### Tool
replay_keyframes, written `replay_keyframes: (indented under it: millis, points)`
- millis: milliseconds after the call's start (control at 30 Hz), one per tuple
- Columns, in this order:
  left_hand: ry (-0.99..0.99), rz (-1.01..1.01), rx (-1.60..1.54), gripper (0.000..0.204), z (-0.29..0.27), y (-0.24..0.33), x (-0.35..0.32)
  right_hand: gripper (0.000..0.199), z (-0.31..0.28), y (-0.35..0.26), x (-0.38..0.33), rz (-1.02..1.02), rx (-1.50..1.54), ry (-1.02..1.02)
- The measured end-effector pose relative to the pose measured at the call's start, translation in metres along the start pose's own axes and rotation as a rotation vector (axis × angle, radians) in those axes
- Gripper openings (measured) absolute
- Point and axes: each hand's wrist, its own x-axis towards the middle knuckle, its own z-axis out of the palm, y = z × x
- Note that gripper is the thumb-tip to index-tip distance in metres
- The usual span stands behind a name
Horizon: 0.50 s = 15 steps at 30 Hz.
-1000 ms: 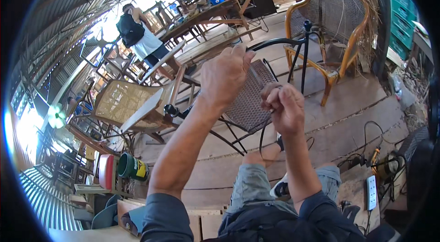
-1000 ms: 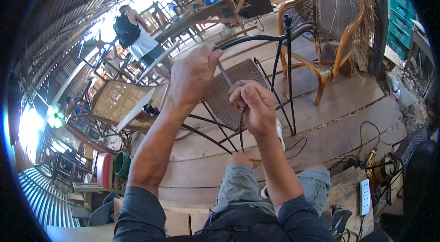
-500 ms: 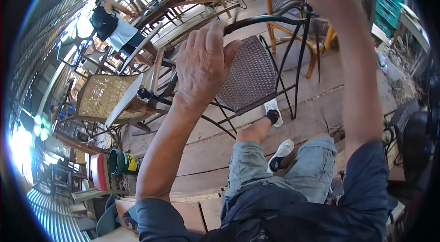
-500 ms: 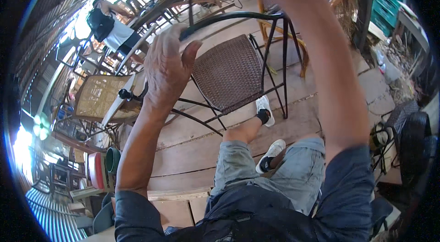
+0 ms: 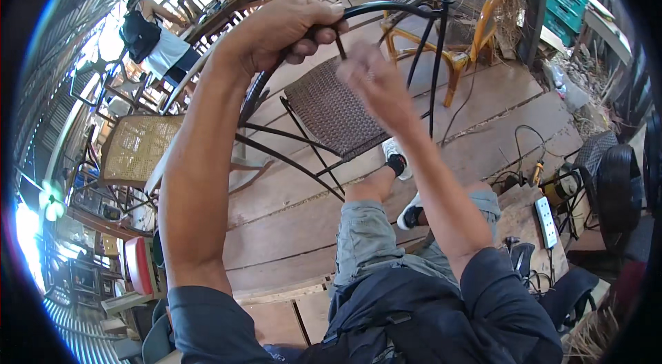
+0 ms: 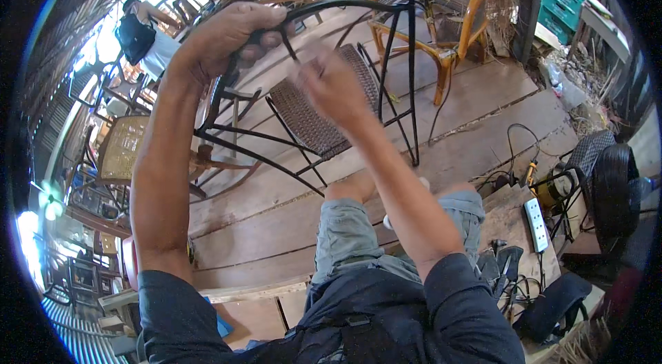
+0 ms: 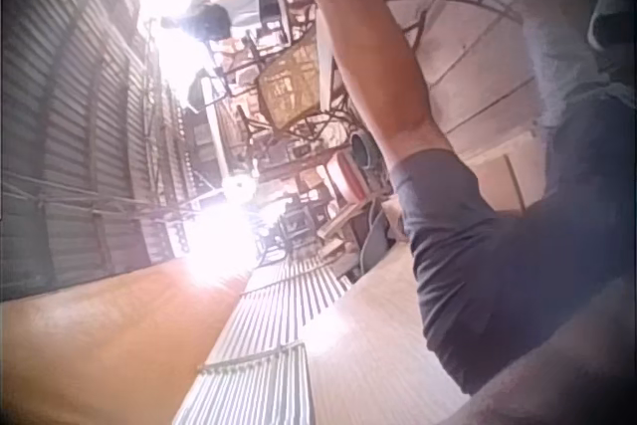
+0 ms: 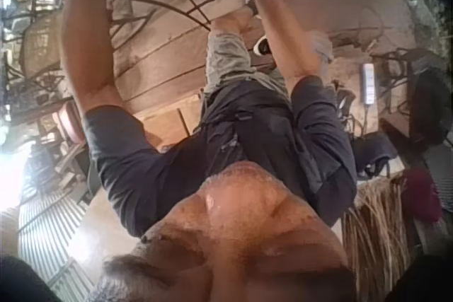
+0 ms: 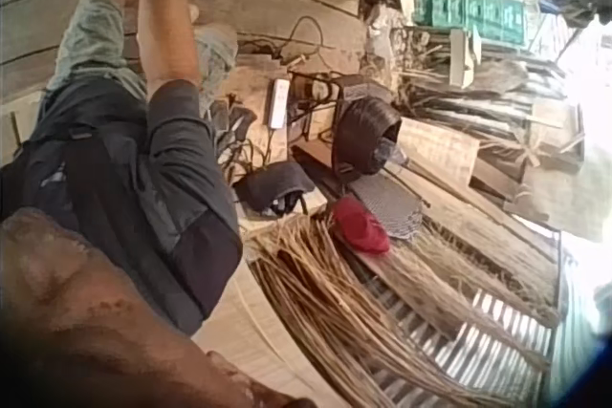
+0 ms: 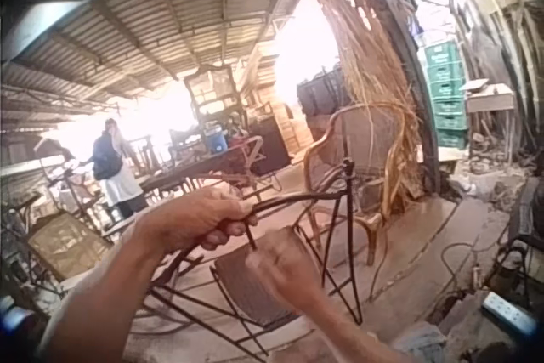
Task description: Weaving synthetic rattan strips around a metal chair frame to form the seat and backrest.
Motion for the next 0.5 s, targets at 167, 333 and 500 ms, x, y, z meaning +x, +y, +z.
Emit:
replay_keyframes:
  millis: [167, 333, 500]
  points:
    - [0.636, 0.368, 0.748, 0.029, 0.017, -0.033, -0.008, 0.024, -0.043, -0.069, 0.016, -0.208, -0.264, -0.178]
    - [0.827, 0.764, 1.157, 0.034, 0.068, -0.017, -0.01, 0.021, -0.04, -0.047, 0.164, -0.057, -0.817, -0.394]
    - [0.461, 0.25, 0.771, 0.028, 0.025, -0.011, 0.006, 0.021, -0.017, -0.049, 0.072, -0.383, -0.359, 0.311]
